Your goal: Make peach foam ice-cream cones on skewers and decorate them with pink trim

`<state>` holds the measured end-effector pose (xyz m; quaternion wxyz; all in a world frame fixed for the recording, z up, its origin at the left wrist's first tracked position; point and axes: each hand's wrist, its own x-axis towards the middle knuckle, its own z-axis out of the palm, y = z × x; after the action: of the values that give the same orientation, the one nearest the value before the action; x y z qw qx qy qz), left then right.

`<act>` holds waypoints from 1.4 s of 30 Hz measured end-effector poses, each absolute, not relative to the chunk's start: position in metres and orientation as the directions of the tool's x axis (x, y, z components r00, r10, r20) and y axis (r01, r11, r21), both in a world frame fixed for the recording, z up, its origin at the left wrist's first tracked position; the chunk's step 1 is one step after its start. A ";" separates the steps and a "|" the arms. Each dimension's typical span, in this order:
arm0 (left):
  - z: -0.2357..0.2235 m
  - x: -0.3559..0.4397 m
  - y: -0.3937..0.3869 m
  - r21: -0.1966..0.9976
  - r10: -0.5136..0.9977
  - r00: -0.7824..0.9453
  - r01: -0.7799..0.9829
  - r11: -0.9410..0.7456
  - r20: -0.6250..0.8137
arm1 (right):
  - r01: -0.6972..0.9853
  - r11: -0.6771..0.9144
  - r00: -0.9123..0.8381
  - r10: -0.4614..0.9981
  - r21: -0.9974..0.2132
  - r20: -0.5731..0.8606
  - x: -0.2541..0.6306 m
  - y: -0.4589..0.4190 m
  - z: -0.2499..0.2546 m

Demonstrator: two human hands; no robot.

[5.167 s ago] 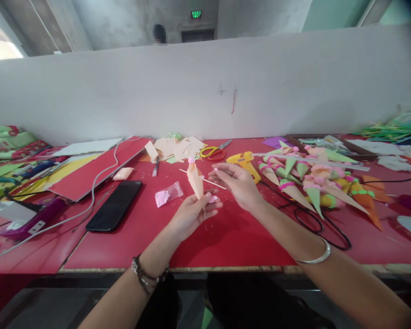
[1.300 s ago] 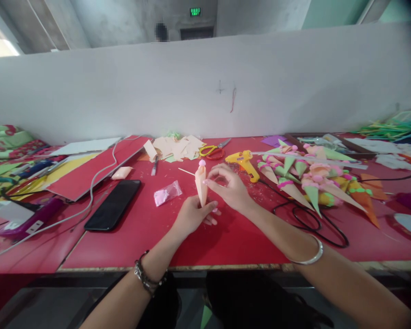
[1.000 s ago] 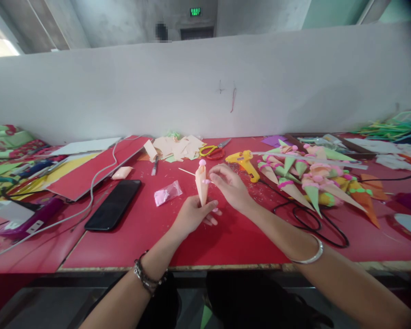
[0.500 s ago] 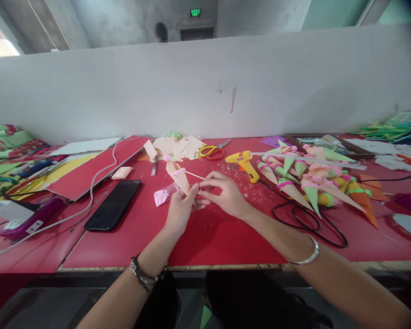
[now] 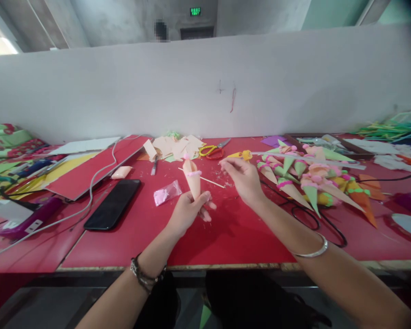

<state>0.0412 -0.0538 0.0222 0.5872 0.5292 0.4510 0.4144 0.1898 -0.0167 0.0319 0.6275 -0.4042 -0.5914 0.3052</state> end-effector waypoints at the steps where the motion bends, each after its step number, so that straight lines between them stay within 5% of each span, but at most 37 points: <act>1: 0.023 0.042 -0.054 0.995 0.962 0.252 0.017 0.100 -0.101 | 0.051 0.470 0.124 0.873 -0.881 0.472 0.191 -0.015 0.032; 14: 0.014 0.040 -0.053 0.938 0.954 0.290 0.347 -0.027 -0.080 | -0.372 0.202 -0.085 0.965 -0.906 0.249 0.185 -0.017 0.032; 20: 0.009 0.032 -0.046 0.877 0.959 0.269 0.477 -0.054 -0.087 | -0.294 0.252 0.030 0.967 -0.922 0.254 0.191 -0.016 0.035; 24: 0.009 0.031 -0.045 0.868 0.964 0.242 0.497 -0.025 -0.111 | -0.173 0.252 -0.012 0.966 -0.952 0.258 0.193 -0.015 0.034; 34: 0.008 0.030 -0.044 0.875 0.961 0.243 0.484 -0.006 -0.128 | -0.170 0.224 -0.088 0.967 -0.960 0.241 0.193 -0.015 0.034; 42: 0.006 0.029 -0.046 0.803 0.967 0.256 0.573 -0.167 0.018 | -0.013 0.384 -0.087 0.919 -0.923 0.384 0.182 -0.023 0.033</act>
<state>0.0292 -0.0464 0.0057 0.3511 0.7104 0.5417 0.2806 0.1818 -0.0231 0.0327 0.5647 -0.3708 -0.6110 0.4127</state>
